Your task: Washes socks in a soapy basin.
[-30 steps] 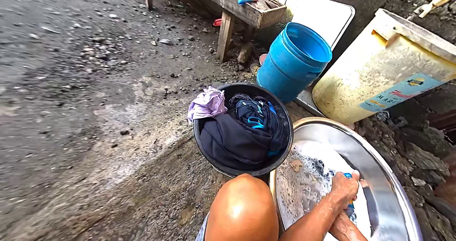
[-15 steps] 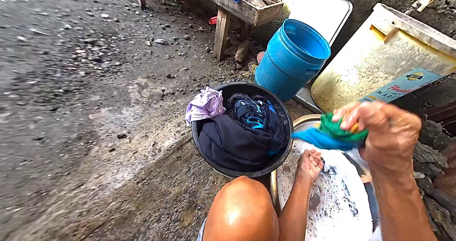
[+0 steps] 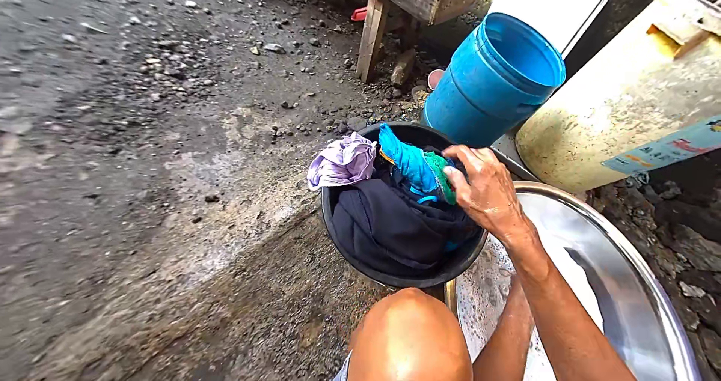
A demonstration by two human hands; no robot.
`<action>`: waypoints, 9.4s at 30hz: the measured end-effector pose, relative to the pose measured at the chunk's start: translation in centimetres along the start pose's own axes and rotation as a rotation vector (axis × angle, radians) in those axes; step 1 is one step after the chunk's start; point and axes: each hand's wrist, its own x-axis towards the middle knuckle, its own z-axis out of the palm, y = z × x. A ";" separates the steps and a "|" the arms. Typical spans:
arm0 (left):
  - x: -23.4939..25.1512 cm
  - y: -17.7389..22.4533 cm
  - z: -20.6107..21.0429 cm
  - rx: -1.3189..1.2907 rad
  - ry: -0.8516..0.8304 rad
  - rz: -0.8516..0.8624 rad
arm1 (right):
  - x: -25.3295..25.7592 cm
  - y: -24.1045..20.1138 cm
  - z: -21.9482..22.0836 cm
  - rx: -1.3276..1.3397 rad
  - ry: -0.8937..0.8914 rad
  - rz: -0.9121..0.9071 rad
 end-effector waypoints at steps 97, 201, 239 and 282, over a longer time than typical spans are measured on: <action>1.9 0.6 0.5 0.782 -0.426 0.102 | -34.2 12.5 3.9 0.969 0.304 1.079; -2.6 6.0 3.7 0.611 -0.781 0.092 | -30.2 11.8 -0.3 0.711 0.460 1.015; -5.5 5.7 7.8 0.832 -0.882 0.155 | -29.2 8.4 -3.5 0.476 0.833 0.832; -2.1 3.0 6.0 1.041 -0.728 -0.025 | -33.6 10.1 -6.0 1.258 0.915 0.687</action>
